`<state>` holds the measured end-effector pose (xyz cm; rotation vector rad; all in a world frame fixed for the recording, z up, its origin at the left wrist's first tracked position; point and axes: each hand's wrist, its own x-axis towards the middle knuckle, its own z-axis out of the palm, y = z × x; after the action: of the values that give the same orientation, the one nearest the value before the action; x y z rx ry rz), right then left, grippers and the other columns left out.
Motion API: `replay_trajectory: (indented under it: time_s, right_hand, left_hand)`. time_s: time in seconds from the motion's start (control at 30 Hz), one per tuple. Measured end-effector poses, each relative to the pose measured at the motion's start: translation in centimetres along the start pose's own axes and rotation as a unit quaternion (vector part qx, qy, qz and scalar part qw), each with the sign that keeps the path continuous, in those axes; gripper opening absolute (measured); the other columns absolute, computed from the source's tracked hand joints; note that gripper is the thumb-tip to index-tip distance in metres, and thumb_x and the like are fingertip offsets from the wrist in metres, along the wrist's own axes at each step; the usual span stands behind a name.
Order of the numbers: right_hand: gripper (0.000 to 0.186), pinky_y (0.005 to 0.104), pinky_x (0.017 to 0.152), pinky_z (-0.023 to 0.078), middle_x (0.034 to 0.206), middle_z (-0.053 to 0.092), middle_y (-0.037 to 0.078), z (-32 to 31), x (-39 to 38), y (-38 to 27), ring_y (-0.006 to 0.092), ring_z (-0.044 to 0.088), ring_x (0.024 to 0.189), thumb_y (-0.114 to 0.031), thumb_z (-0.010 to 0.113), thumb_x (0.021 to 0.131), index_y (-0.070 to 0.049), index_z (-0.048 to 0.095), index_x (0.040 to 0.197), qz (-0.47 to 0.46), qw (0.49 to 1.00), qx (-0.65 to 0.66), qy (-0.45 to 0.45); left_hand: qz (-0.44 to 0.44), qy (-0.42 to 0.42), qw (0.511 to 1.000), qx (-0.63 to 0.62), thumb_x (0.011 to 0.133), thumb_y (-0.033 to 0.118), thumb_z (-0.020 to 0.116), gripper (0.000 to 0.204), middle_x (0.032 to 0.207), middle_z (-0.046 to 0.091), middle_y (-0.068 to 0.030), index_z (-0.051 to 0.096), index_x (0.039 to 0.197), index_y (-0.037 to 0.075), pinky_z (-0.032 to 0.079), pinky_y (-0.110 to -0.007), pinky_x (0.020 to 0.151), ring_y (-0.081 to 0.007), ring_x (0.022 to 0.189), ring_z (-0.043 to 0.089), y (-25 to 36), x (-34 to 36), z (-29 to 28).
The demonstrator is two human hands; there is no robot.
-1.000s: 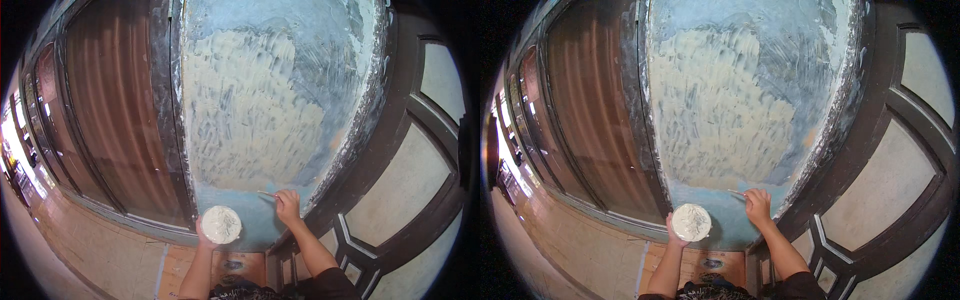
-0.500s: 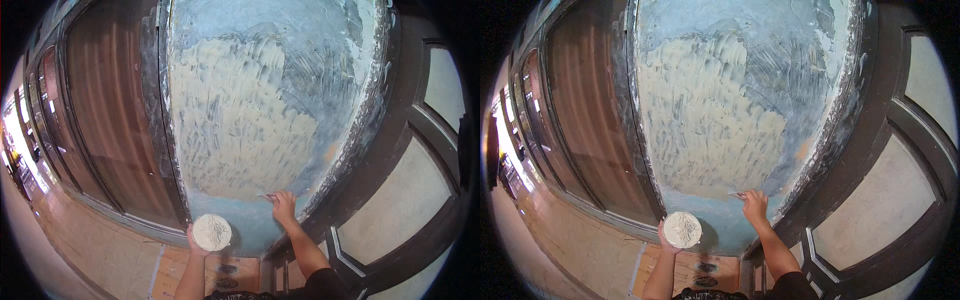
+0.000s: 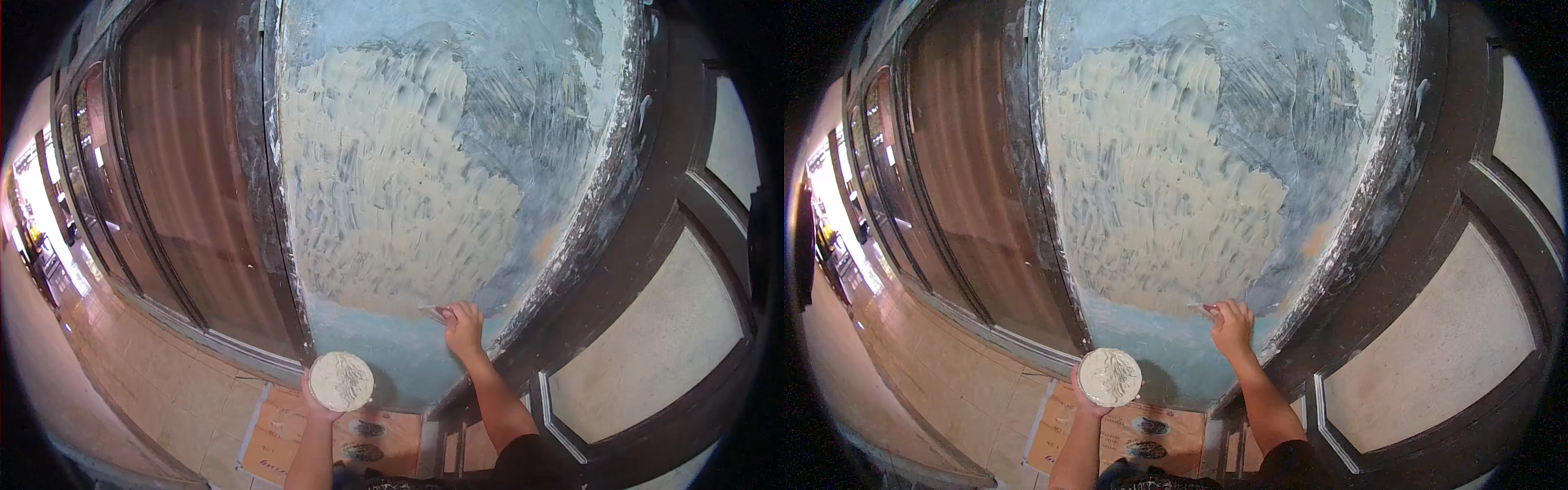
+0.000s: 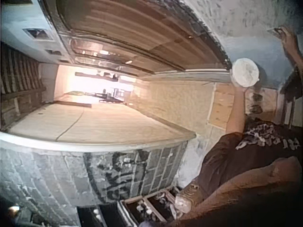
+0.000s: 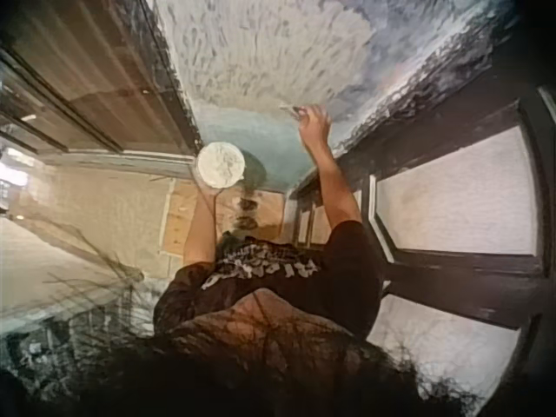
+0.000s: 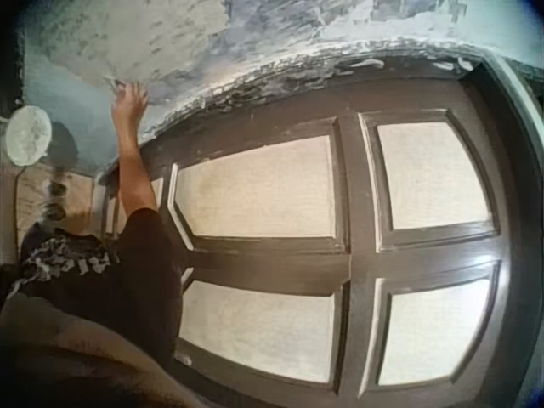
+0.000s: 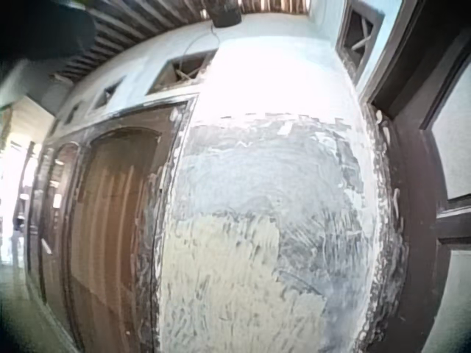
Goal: The person applies putty to a wall surface with a putty knife, taking the putty from a bowl and spreading it onto the wall.
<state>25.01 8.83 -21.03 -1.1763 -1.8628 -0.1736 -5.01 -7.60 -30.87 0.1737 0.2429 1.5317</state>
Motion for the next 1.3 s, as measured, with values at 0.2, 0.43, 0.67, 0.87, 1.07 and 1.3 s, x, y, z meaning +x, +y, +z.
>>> replay_trajectory:
  time_s: [0.2,0.43,0.67,0.87,1.07,1.3]
  right_hand:
    - [0.012,0.0480,0.085,0.039,0.101,0.066,0.005,0.7,-1.3,0.2,0.0324,0.057,0.102,-0.008,0.065,0.087,-0.010,0.067,0.099,0.003,0.994,-0.059,-0.097]
    - [0.010,0.0466,0.079,0.037,0.094,0.064,0.004,-0.7,1.1,-1.3,0.0314,0.056,0.094,-0.006,0.066,0.082,-0.010,0.065,0.092,-0.040,0.999,-0.032,0.011]
    - [0.017,0.0473,0.081,0.037,0.098,0.065,0.003,1.1,-0.5,-0.6,0.0307,0.056,0.095,-0.006,0.068,0.079,-0.011,0.067,0.095,-0.029,0.996,-0.082,-0.025]
    - [0.015,0.0480,0.080,0.037,0.096,0.064,0.004,-0.8,2.0,-2.1,0.0308,0.056,0.094,-0.004,0.068,0.081,-0.010,0.066,0.094,-0.042,0.998,-0.029,0.032]
    - [0.007,0.0495,0.081,0.037,0.095,0.064,0.006,1.9,-1.5,-0.6,0.0342,0.056,0.095,-0.012,0.068,0.084,-0.010,0.065,0.091,-0.057,0.994,-0.076,-0.054]
    - [0.009,0.0457,0.080,0.038,0.094,0.064,0.005,-0.9,2.5,-2.2,0.0321,0.056,0.094,-0.009,0.068,0.084,-0.010,0.065,0.092,-0.044,0.998,-0.030,0.034]
  left_hand:
    - [-0.010,-0.015,1.000,-0.014,0.091,0.069,0.041,0.083,0.146,0.053,-0.0183,0.049,0.147,0.008,0.042,-0.060,0.109,-0.0419,0.131,0.052,-0.5,1.4,-0.7]
    - [-0.028,-0.024,0.999,0.005,0.089,0.072,0.041,0.086,0.148,0.051,-0.0195,0.049,0.148,0.009,0.040,-0.063,0.110,-0.0444,0.132,0.051,1.1,3.5,-1.8]
    - [-0.021,-0.045,0.998,0.035,0.090,0.071,0.043,0.084,0.146,0.054,-0.0188,0.051,0.146,0.009,0.041,-0.063,0.108,-0.0438,0.130,0.054,2.6,5.2,-0.2]
    - [-0.033,-0.038,0.998,0.036,0.092,0.069,0.039,0.081,0.144,0.056,-0.0158,0.053,0.145,0.010,0.042,-0.058,0.110,-0.0398,0.129,0.055,2.9,5.6,0.5]
    - [-0.053,-0.054,0.997,0.024,0.091,0.070,0.039,0.084,0.145,0.055,-0.0167,0.052,0.145,0.008,0.042,-0.059,0.110,-0.0412,0.131,0.053,2.1,5.5,-0.1]
    - [-0.027,-0.025,0.999,0.030,0.090,0.070,0.044,0.083,0.142,0.057,-0.0182,0.054,0.143,0.008,0.044,-0.060,0.107,-0.0415,0.127,0.056,1.4,4.5,0.4]
